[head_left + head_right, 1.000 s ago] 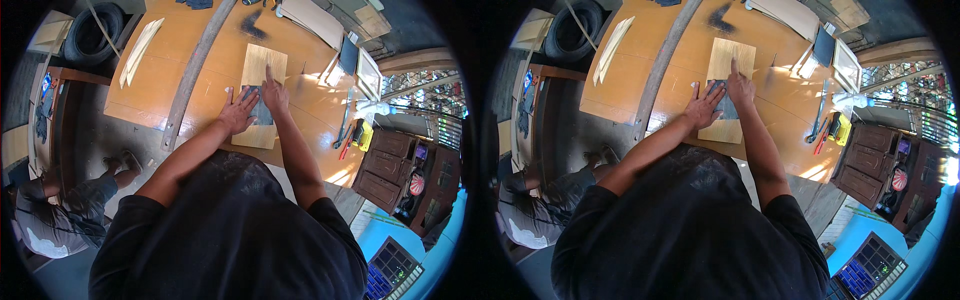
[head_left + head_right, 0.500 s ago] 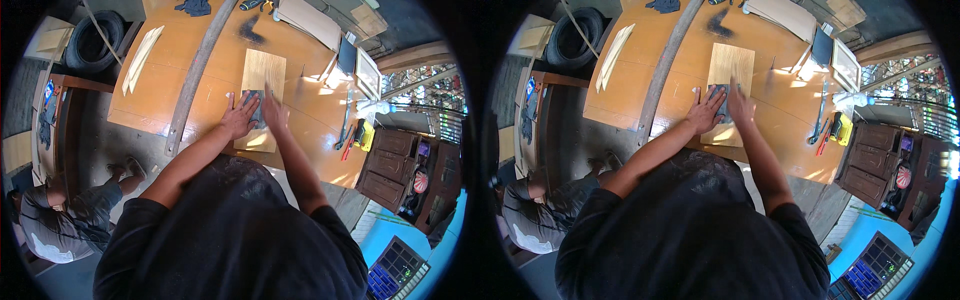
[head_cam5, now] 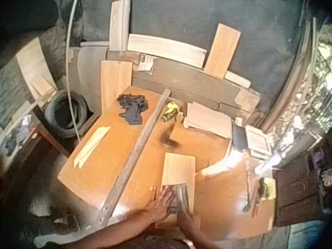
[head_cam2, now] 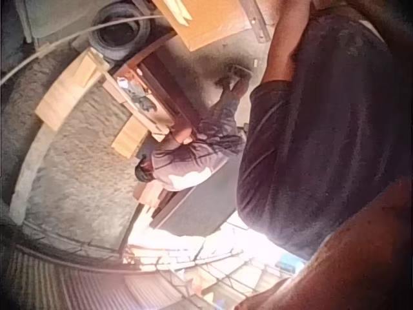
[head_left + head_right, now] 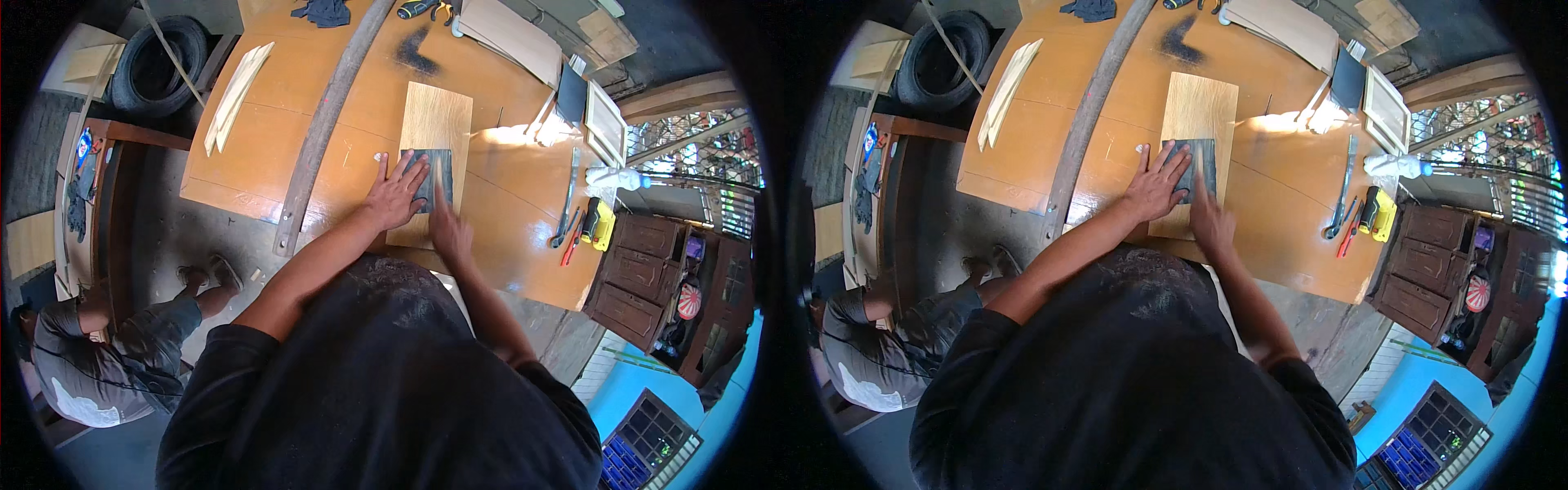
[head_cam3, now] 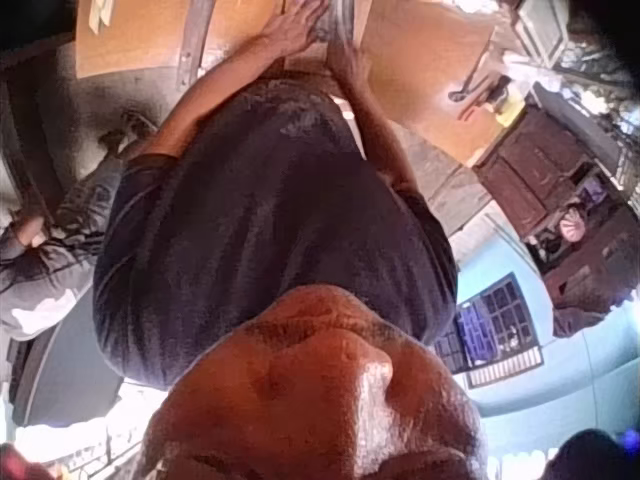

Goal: Trim excess backing material and sand the edges of wooden picture frames.

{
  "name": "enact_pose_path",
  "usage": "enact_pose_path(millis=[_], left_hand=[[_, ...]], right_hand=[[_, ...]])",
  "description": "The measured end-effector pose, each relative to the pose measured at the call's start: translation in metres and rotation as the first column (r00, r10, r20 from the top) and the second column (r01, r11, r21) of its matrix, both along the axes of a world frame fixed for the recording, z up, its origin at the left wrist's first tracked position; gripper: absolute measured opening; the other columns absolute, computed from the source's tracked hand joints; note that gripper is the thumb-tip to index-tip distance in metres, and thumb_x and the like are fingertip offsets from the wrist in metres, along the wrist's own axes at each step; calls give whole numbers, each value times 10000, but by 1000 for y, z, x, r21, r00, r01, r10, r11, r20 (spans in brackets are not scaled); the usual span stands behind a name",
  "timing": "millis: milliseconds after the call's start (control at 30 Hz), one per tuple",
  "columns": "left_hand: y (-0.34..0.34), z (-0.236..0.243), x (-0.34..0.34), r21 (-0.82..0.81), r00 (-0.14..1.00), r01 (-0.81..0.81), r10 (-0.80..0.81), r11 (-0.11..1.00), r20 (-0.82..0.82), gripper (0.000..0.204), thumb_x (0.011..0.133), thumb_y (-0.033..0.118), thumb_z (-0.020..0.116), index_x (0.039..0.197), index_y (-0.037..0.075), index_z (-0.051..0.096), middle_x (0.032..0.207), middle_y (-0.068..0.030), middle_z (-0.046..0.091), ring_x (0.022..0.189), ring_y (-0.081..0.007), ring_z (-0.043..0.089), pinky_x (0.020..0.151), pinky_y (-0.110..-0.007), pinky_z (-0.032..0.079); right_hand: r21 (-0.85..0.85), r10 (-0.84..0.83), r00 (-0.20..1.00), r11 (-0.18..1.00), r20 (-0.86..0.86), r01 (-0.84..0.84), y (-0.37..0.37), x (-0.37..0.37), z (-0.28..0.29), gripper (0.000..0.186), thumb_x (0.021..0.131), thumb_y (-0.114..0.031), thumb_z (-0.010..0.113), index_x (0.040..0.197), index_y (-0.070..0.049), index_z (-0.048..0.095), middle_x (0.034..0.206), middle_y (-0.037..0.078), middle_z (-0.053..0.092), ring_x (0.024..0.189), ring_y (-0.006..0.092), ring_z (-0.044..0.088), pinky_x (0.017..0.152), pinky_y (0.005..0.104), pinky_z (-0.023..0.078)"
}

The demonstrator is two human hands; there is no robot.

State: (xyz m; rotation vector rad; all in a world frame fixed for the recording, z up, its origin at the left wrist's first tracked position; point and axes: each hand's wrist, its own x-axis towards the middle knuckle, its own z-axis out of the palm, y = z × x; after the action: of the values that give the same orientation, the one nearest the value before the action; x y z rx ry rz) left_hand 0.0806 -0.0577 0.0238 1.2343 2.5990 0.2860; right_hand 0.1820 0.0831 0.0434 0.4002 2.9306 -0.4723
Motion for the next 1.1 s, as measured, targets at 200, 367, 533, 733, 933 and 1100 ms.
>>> enact_pose_path(millis=[200, 367, 533, 733, 933, 1100], left_hand=[[3, -5, 0, 18, 1000, 4, -4, 1000, 2, 706, 970, 452, 431, 1537, 98, 206, 1626, -26, 96, 1502, -271, 3, 1162, -616, 2], [0, -3, 0, 14, 1000, -12, 12, 1000, -4, 705, 966, 464, 430, 1530, 93, 226, 1624, -25, 103, 1500, -268, 12, 1161, -616, 5], [-1, -4, 1, 30, 999, -7, 8, 1000, -36, 704, 965, 465, 431, 1527, 92, 231, 1623, -28, 106, 1499, -269, 17, 1162, -615, 5], [3, -5, -2, 16, 1000, -3, 4, 1000, -24, 702, 967, 460, 429, 1529, 91, 226, 1624, -31, 102, 1500, -269, 18, 1160, -618, 2], [0, -4, -2, 29, 1000, -13, 14, 999, -23, 702, 967, 463, 431, 1527, 90, 232, 1626, -31, 95, 1500, -269, 20, 1160, -618, 6], [-1, 1, -5, 12, 1000, 9, -8, 1000, -23, 701, 968, 460, 430, 1528, 89, 230, 1626, -33, 95, 1500, -273, 13, 1160, -619, 13]], right_hand=[[35, -23, 995, 999, -100, 27, 30, -109, -7, 616, 925, -217, 482, 1506, -193, 277, 913, 185, 689, 794, 376, 685, 698, 511, 535], [-2, 21, 999, 1000, -45, -22, 0, 25, -17, 659, 913, -217, 532, 1517, -198, 269, 931, 211, 689, 688, 376, 677, 572, 507, 523], [4, 5, 1000, 1000, -21, -5, -5, 26, -4, 654, 893, -190, 535, 1503, -171, 301, 800, 172, 688, 659, 369, 668, 538, 519, 501], [26, 0, 983, 1000, -181, 5, 32, -101, -9, 590, 926, -211, 493, 1488, -173, 316, 826, 196, 685, 717, 392, 666, 629, 520, 516], [-29, -3, 1000, 1000, 6, 3, -2, 40, -13, 651, 910, -201, 546, 1511, -190, 297, 828, 177, 688, 681, 360, 673, 554, 497, 509], [24, -26, 1000, 999, 2, 26, 4, 2, -13, 642, 897, -182, 514, 1502, -195, 301, 854, 179, 695, 709, 371, 679, 602, 513, 520]])
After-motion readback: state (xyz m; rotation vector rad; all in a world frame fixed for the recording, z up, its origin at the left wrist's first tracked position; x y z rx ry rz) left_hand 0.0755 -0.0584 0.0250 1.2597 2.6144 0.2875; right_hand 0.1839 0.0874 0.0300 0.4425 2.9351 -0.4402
